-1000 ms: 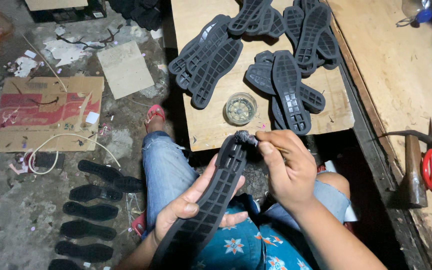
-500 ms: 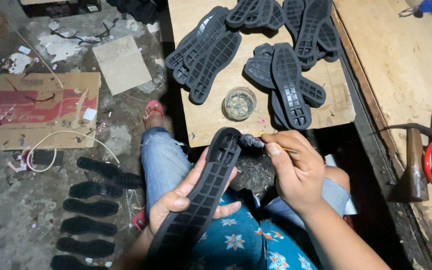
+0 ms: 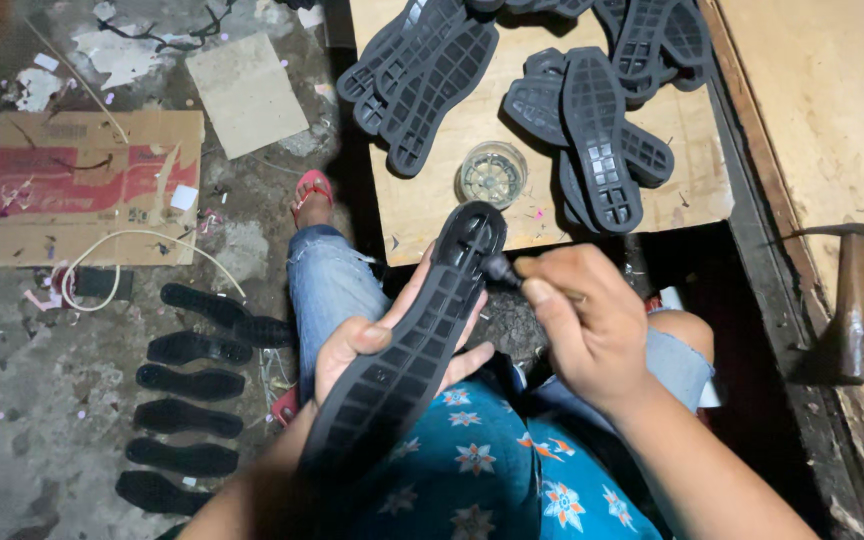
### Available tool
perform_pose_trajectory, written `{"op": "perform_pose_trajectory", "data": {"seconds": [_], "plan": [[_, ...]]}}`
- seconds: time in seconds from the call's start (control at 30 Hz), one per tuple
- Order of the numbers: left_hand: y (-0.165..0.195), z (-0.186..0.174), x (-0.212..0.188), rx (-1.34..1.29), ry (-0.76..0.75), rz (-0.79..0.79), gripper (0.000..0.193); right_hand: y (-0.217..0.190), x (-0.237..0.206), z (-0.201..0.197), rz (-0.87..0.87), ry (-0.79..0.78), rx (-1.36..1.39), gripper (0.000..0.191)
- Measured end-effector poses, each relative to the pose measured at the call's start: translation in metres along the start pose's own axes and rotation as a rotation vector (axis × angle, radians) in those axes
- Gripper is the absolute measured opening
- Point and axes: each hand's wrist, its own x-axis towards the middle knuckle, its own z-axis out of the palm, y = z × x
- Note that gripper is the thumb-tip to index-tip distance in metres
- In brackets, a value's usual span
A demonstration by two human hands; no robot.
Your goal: The person sits on the floor and applies a dark paste to the edges of black shoe soles using a small brush. They repeatedly dip the brush into a small container and spread the paste along the sole perimeter, then place each treated sole on the floor.
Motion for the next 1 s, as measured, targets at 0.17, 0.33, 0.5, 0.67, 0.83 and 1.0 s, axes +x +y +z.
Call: {"op": "perform_pose_trajectory", "data": {"seconds": [0.17, 0.33, 0.5, 0.67, 0.83, 1.0], "plan": [[0.013, -0.019, 0.016, -0.008, 0.057, 0.042, 0.103, -0.020, -0.016, 0.004, -0.137, -0.323, 0.087, 0.016], [0.020, -0.037, 0.035, -0.096, -0.128, 0.030, 0.088, -0.023, 0.003, -0.003, -0.004, -0.190, 0.075, 0.014], [0.025, -0.040, 0.054, -0.102, -0.145, -0.009, 0.085, -0.029, -0.002, 0.002, -0.083, -0.179, 0.058, 0.014], [0.022, -0.043, 0.067, -0.060, -0.129, 0.092, 0.077, -0.026, -0.013, 0.004, 0.028, -0.178, 0.047, 0.015], [0.023, -0.055, 0.079, -0.121, 0.003, 0.090, 0.066, -0.022, -0.015, 0.002, -0.096, -0.208, 0.004, 0.015], [0.019, -0.054, 0.076, -0.061, -0.275, 0.139, 0.056, -0.017, -0.009, -0.002, -0.041, -0.181, 0.000, 0.016]]}}
